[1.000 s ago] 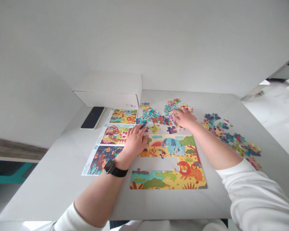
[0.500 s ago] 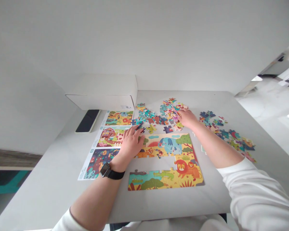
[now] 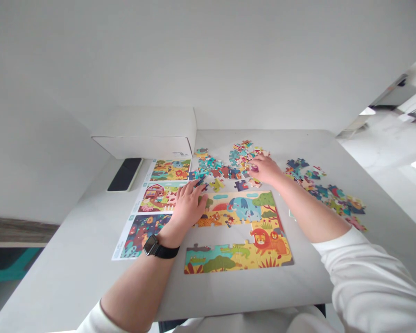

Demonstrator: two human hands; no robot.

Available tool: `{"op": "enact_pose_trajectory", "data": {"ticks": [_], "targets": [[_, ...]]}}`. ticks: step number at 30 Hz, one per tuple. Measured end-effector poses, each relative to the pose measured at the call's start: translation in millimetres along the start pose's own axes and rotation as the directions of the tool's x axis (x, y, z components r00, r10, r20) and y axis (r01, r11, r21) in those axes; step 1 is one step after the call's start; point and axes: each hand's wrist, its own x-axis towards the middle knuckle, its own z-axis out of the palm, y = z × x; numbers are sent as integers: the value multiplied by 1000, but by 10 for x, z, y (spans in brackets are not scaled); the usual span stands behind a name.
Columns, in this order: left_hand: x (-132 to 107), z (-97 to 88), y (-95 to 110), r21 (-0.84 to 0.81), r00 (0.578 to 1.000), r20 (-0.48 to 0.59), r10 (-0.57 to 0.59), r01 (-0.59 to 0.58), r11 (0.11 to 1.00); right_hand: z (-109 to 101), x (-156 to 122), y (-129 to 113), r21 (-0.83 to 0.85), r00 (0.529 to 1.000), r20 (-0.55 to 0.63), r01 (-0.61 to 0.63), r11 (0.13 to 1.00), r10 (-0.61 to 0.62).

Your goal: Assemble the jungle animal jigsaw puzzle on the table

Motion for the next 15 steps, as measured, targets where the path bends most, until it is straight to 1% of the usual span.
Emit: {"op": "enact_pose_trajectory", "data": {"ticks": [3,9,12,15], "targets": [[-1,6,-12,-8,1000,-9,9,-10,1000,-6,0,-9,-36,998,26,-49,998,50],[-8,22,-27,-39,1000,-26,17,-18,999,-17,-17,56,-20,998,9,-54,998,54],[-7,16,-20,-44,999,-25,24,-25,999,-16,-35,60,17,1000,-2,-17,1000,17],[3,-9,5,-52,999,-31,27,-29,998,-14,-39,47,45,997,11,71,996,-71]]}}
